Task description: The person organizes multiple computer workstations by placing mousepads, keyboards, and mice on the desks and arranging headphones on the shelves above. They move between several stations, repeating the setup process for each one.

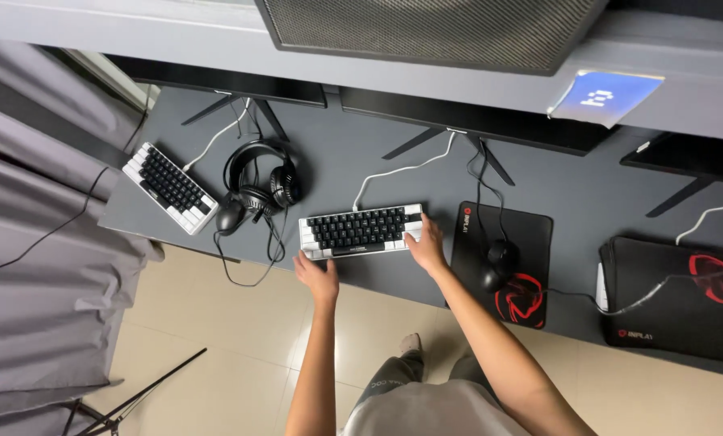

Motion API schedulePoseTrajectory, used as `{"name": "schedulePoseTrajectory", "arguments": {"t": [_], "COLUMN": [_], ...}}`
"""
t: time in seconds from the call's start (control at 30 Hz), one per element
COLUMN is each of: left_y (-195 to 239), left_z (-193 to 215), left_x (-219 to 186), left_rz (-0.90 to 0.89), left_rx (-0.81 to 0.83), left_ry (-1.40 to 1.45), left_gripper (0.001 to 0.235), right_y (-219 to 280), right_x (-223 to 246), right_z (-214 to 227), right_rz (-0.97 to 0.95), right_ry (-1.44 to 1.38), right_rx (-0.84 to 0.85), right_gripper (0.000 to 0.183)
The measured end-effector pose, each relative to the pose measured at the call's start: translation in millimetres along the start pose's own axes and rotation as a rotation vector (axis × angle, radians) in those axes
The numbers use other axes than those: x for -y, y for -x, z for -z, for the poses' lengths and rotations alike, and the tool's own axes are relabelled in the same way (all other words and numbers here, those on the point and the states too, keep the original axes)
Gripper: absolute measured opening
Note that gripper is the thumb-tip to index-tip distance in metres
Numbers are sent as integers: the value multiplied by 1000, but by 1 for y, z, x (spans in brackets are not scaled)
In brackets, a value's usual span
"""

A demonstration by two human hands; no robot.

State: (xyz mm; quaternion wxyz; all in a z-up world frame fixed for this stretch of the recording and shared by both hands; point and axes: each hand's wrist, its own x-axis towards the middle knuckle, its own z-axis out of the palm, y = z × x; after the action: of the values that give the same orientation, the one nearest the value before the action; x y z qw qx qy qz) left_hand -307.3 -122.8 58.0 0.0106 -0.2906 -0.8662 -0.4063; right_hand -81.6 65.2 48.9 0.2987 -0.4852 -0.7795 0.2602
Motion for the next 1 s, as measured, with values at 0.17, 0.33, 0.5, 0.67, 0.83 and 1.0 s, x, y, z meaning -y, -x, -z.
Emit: {"name": "schedulePoseTrajectory", "arguments": {"t": [0.17,0.33,0.5,0.67,0.83,1.0], "left_y": [-18,-16,-23,-32,-29,-17], "left_z": [-3,15,26,17,12,1], "left_x": [1,-9,-27,-43,-51,-41], "left_rz": [108,61,33,41,1,-100], "left_rx": [61,52,72,99,98,122], "left_ry": [71,27,60,164,146,126], "left_gripper": [86,83,81,76,74,73], "right_y": [-3,7,18,39,56,70], "right_x": [21,31,56,46,28,31], "right_z": [24,35,58,66,65,91], "right_rz": [-298,-334,-375,-367,-350,-374], "right_ry": [-52,-46,-68,-56,-67,-84], "right_rx": [180,227,207,164,97,136], "right_gripper": [78,73,57,55,64,59]}}
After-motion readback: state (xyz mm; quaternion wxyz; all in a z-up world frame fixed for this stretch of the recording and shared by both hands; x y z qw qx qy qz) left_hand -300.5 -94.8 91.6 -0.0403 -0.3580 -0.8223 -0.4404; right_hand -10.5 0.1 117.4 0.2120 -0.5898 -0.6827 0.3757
